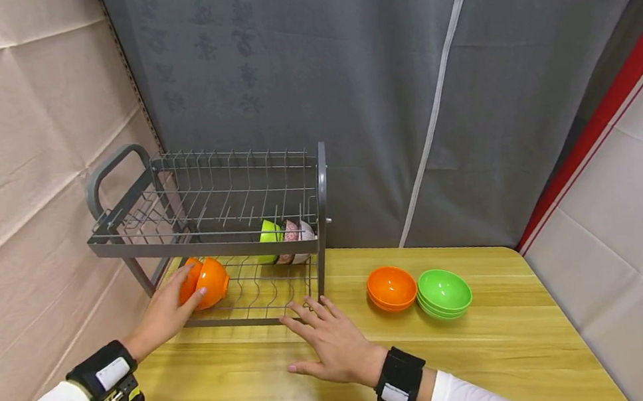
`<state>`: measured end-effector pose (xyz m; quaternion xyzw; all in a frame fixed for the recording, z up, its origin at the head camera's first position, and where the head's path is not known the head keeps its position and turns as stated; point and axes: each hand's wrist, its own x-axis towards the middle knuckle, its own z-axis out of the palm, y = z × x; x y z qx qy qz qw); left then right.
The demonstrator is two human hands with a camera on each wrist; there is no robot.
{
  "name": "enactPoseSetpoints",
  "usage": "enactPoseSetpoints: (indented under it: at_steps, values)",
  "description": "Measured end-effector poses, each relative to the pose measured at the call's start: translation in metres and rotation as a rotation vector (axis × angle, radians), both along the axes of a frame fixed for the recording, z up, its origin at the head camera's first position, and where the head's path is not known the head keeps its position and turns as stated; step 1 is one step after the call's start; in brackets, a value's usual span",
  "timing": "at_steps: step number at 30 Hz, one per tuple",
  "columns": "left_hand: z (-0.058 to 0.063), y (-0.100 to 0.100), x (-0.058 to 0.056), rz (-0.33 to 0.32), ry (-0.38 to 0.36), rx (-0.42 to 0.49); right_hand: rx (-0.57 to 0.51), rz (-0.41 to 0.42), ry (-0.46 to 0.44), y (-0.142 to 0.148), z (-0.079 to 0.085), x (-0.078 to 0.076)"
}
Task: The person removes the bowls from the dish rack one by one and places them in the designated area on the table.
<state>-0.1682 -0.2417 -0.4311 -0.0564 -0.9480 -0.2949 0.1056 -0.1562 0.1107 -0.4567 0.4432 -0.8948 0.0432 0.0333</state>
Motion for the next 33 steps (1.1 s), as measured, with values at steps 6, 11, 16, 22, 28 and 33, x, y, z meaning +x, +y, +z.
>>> enactPoseSetpoints:
  at_steps: [6,11,16,22,28,33]
  values:
    - [0.001,-0.004,-0.008,0.039,-0.035,0.089,0.006,0.004,0.009,-0.001,0.001,-0.001]
    - [-0.001,-0.001,-0.010,0.015,-0.099,0.106,0.008,0.006,0.015,-0.001,0.002,-0.001]
    - [-0.008,-0.001,-0.010,0.010,-0.127,0.100,0.003,0.009,0.008,-0.002,0.002,-0.001]
    - [-0.016,-0.001,-0.012,0.024,-0.158,0.171,0.001,0.015,0.014,-0.001,0.002,-0.001]
    - [-0.018,-0.005,-0.015,0.025,-0.178,0.262,-0.013,0.023,0.020,0.001,0.002,0.001]
    - [-0.016,-0.007,-0.017,0.036,-0.244,0.345,-0.009,0.007,0.014,0.002,0.001,0.001]
